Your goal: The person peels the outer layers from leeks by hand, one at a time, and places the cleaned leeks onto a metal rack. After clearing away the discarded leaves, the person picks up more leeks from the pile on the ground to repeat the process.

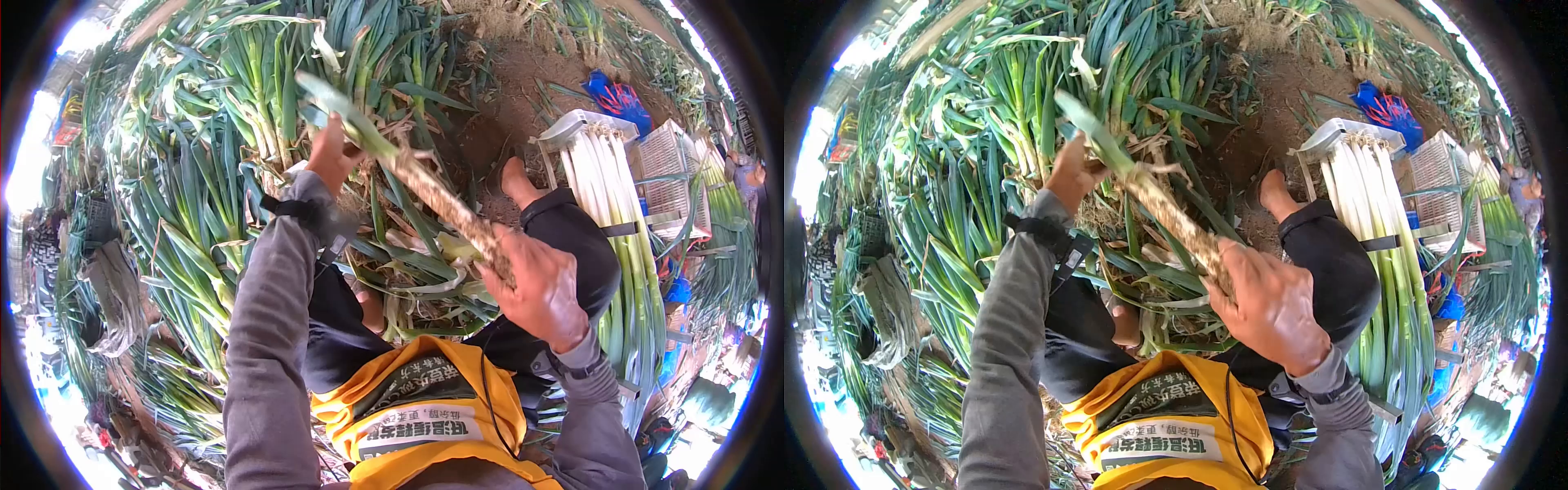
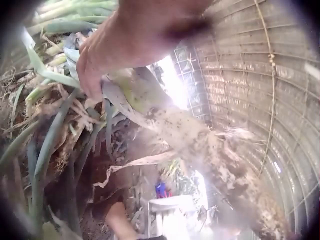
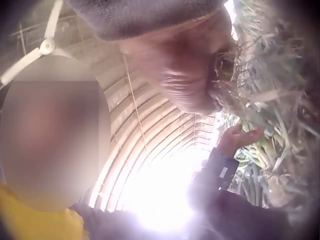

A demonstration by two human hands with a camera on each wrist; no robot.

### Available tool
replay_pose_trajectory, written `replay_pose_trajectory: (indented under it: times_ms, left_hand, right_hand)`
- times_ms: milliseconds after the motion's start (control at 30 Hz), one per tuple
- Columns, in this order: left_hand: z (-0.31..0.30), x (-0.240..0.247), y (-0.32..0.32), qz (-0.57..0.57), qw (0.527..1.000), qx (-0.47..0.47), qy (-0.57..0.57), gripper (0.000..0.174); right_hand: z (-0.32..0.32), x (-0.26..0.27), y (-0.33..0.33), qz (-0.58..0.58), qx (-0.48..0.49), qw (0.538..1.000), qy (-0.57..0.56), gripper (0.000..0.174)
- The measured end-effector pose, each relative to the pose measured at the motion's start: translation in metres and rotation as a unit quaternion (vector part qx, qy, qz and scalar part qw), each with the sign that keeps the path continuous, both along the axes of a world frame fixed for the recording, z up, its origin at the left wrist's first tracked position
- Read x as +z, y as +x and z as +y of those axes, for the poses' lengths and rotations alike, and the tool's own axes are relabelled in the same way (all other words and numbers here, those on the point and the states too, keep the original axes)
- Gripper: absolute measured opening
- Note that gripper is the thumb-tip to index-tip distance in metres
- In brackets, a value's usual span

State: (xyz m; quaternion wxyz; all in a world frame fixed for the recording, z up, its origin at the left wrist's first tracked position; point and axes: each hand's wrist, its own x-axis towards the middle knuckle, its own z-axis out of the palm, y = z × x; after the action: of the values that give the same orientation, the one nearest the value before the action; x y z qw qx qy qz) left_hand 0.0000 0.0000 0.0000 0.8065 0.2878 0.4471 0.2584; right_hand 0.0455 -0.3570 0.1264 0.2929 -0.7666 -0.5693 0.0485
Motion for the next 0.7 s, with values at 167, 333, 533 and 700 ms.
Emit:
replay_pose_trajectory:
  times_ms: [167, 333, 533, 700]
  left_hand:
    - [-0.022, -0.01, 0.017, -0.11, 0.993, 0.012, -0.031, 0.042]
    - [-0.031, 0.055, 0.013, -0.27, 0.957, -0.014, 0.107, 0.058]
    - [-0.042, 0.092, -0.002, -0.306, 0.927, -0.062, 0.206, 0.054]
    - [-0.055, 0.102, -0.009, -0.316, 0.915, -0.096, 0.233, 0.056]
  right_hand:
    - [-0.046, 0.009, -0.006, -0.249, 0.0, 0.968, -0.02, 0.06]
    - [-0.061, -0.038, -0.009, -0.125, -0.019, 0.989, -0.082, 0.069]
    - [-0.01, -0.06, 0.01, 0.028, 0.015, 0.998, -0.052, 0.047]
    - [0.129, -0.031, 0.044, 0.201, 0.008, 0.974, 0.107, 0.045]
